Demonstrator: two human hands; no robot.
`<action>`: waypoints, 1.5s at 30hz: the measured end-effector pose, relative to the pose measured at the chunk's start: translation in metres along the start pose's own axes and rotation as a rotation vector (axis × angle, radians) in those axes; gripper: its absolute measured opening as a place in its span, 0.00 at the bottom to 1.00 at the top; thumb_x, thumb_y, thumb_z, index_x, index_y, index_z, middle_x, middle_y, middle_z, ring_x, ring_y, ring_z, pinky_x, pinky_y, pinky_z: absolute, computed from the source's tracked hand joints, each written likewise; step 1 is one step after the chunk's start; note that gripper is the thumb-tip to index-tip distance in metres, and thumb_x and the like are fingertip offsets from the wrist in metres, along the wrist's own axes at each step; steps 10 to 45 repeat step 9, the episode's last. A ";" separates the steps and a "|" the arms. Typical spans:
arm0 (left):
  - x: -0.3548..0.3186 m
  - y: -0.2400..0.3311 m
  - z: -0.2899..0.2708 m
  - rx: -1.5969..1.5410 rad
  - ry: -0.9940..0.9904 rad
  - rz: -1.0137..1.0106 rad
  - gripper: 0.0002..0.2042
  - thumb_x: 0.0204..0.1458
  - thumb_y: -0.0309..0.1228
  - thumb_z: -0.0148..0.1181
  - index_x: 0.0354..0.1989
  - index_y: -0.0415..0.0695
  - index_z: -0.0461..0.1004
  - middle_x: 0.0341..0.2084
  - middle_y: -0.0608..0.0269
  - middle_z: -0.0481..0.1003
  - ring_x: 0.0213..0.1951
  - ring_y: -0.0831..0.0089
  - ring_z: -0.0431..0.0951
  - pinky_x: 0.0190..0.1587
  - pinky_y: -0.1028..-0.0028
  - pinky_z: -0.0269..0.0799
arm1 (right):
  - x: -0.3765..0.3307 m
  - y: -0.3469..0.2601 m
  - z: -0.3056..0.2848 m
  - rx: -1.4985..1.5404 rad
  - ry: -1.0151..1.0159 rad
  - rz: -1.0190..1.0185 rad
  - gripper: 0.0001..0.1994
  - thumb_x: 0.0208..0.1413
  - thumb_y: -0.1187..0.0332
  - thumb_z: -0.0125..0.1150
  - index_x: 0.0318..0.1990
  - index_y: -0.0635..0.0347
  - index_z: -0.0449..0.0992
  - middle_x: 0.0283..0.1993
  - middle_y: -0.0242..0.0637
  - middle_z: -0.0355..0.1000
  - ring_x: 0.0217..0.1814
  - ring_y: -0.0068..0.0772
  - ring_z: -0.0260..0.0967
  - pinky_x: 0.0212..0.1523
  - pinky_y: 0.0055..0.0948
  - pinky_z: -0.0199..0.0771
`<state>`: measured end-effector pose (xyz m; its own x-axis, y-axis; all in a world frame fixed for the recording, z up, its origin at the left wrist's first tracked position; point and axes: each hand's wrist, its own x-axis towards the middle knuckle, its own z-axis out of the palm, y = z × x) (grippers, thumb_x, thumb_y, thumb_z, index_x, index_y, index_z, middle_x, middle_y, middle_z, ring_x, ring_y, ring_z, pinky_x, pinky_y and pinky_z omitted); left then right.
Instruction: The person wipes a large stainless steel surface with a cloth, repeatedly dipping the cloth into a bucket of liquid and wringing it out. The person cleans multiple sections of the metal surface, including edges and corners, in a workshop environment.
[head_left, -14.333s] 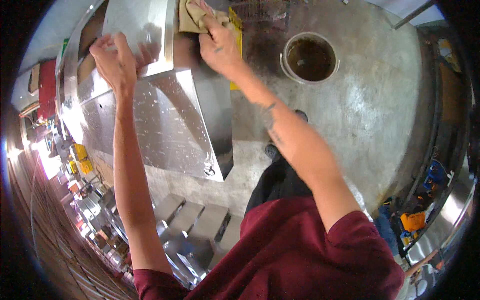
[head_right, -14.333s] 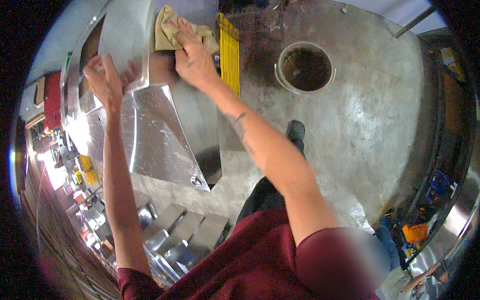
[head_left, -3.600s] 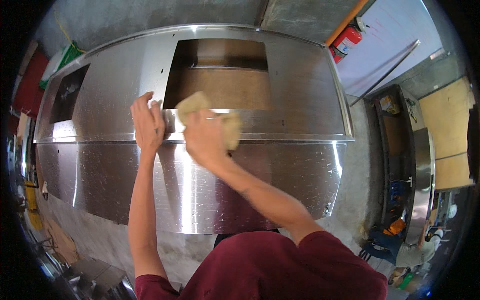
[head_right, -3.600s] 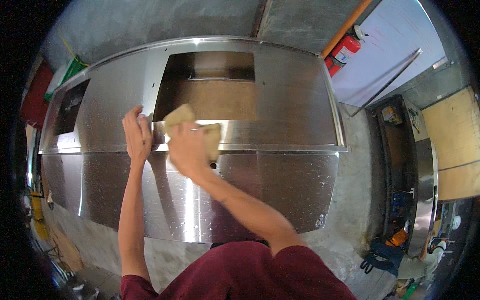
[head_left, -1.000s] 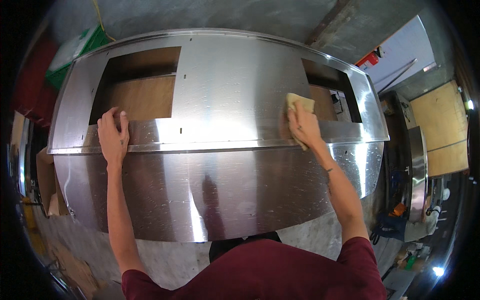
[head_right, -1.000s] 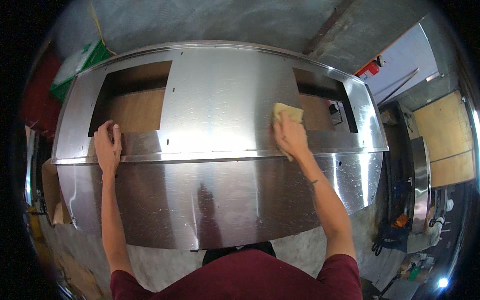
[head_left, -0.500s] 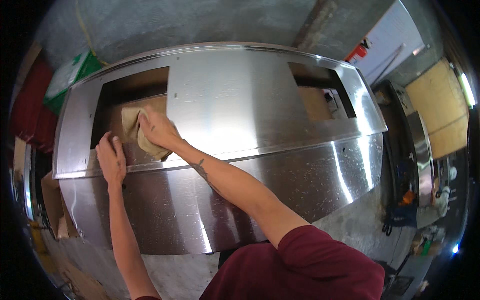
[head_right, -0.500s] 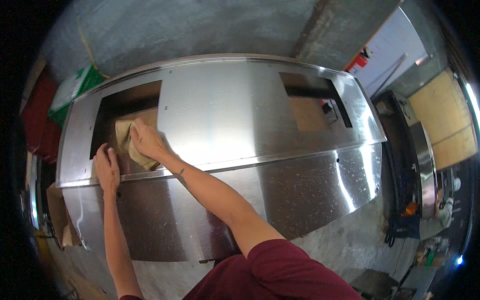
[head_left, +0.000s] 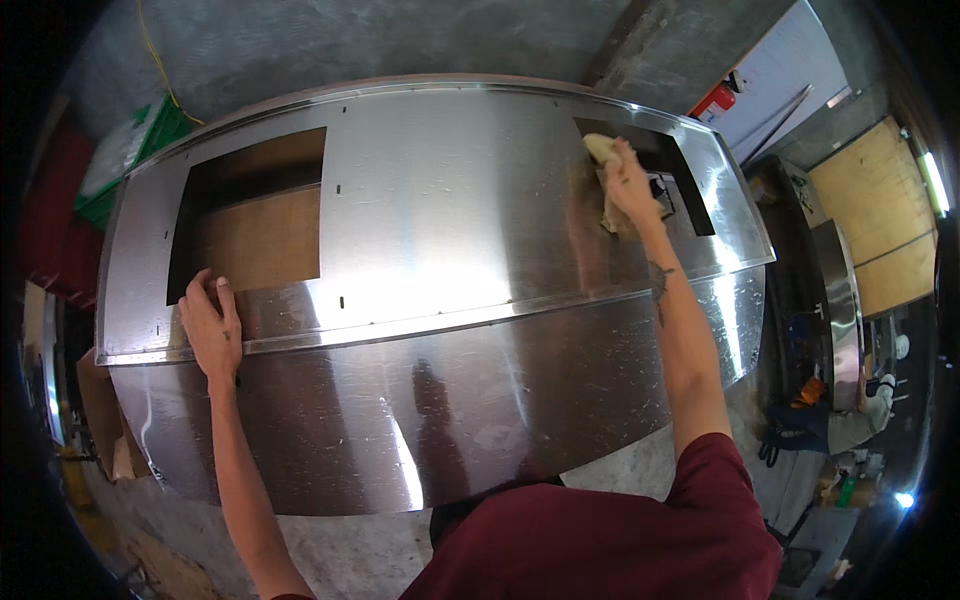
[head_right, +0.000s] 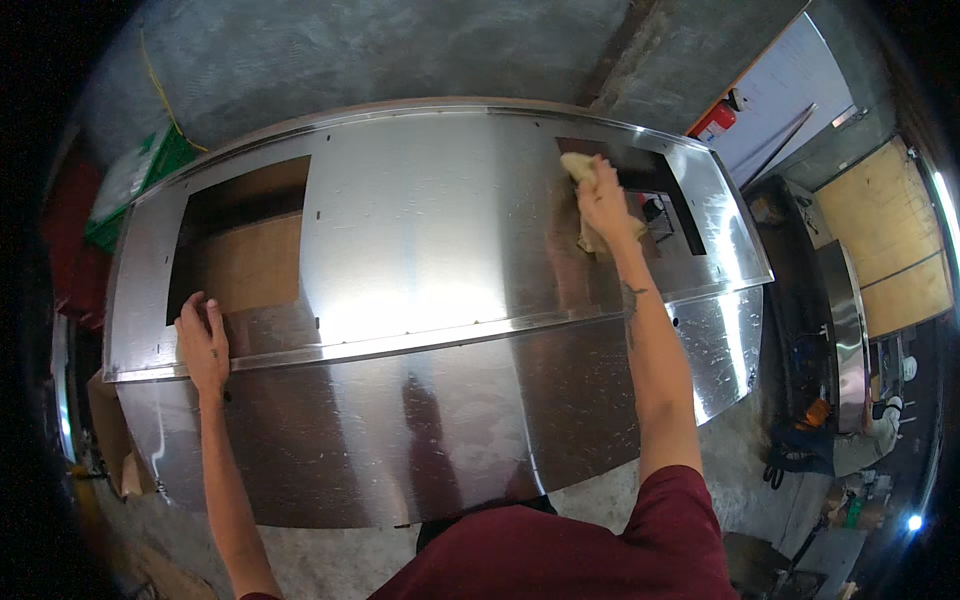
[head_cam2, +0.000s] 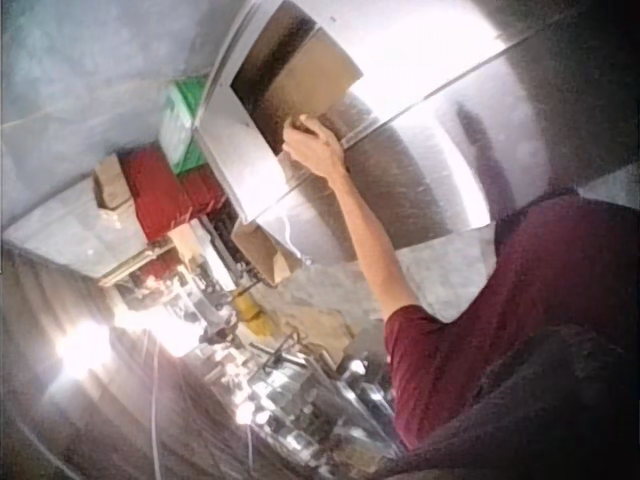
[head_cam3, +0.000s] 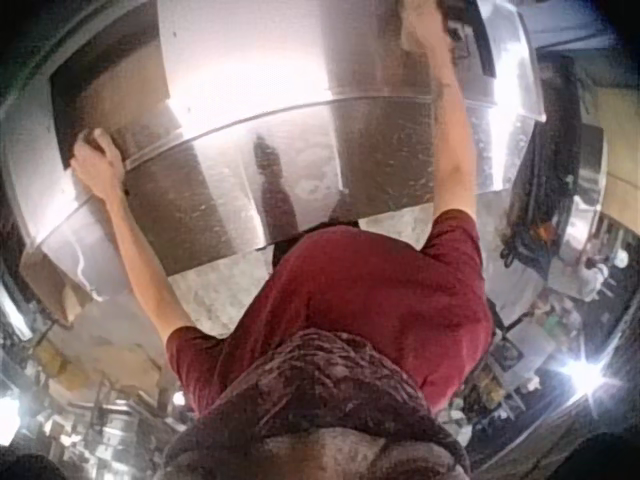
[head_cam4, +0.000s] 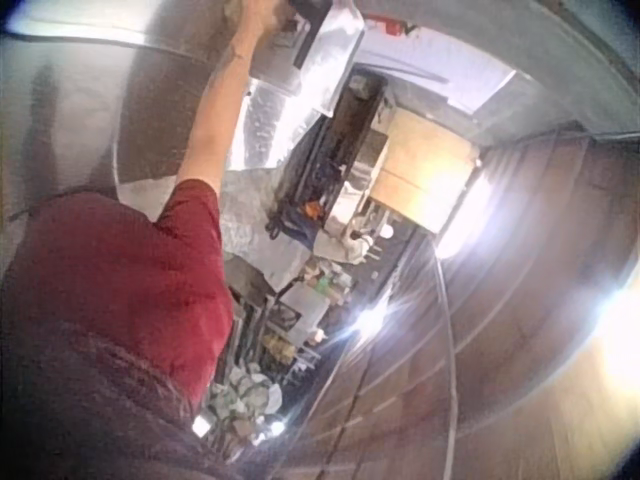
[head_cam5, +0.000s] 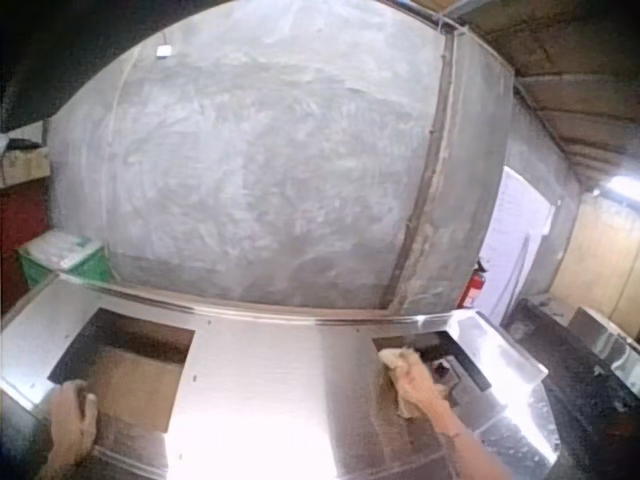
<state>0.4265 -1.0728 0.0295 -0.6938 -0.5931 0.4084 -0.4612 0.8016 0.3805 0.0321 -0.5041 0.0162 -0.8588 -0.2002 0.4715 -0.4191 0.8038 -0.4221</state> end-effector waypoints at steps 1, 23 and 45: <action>0.000 0.001 -0.001 -0.009 -0.014 -0.024 0.23 0.74 0.44 0.51 0.63 0.36 0.73 0.51 0.48 0.78 0.55 0.51 0.74 0.61 0.55 0.69 | -0.007 0.004 0.020 0.066 -0.164 0.122 0.32 0.71 0.59 0.54 0.76 0.70 0.62 0.79 0.67 0.58 0.83 0.69 0.52 0.81 0.51 0.55; 0.001 0.005 0.003 0.051 -0.020 0.009 0.23 0.74 0.47 0.51 0.63 0.38 0.73 0.54 0.49 0.78 0.58 0.53 0.74 0.64 0.53 0.67 | -0.024 -0.022 0.078 -0.445 -0.161 -0.081 0.42 0.64 0.59 0.56 0.75 0.86 0.51 0.79 0.81 0.47 0.84 0.73 0.44 0.82 0.66 0.42; 0.001 0.005 0.003 0.051 -0.020 0.009 0.23 0.74 0.47 0.51 0.63 0.38 0.73 0.54 0.49 0.78 0.58 0.53 0.74 0.64 0.53 0.67 | -0.024 -0.022 0.078 -0.445 -0.161 -0.081 0.42 0.64 0.59 0.56 0.75 0.86 0.51 0.79 0.81 0.47 0.84 0.73 0.44 0.82 0.66 0.42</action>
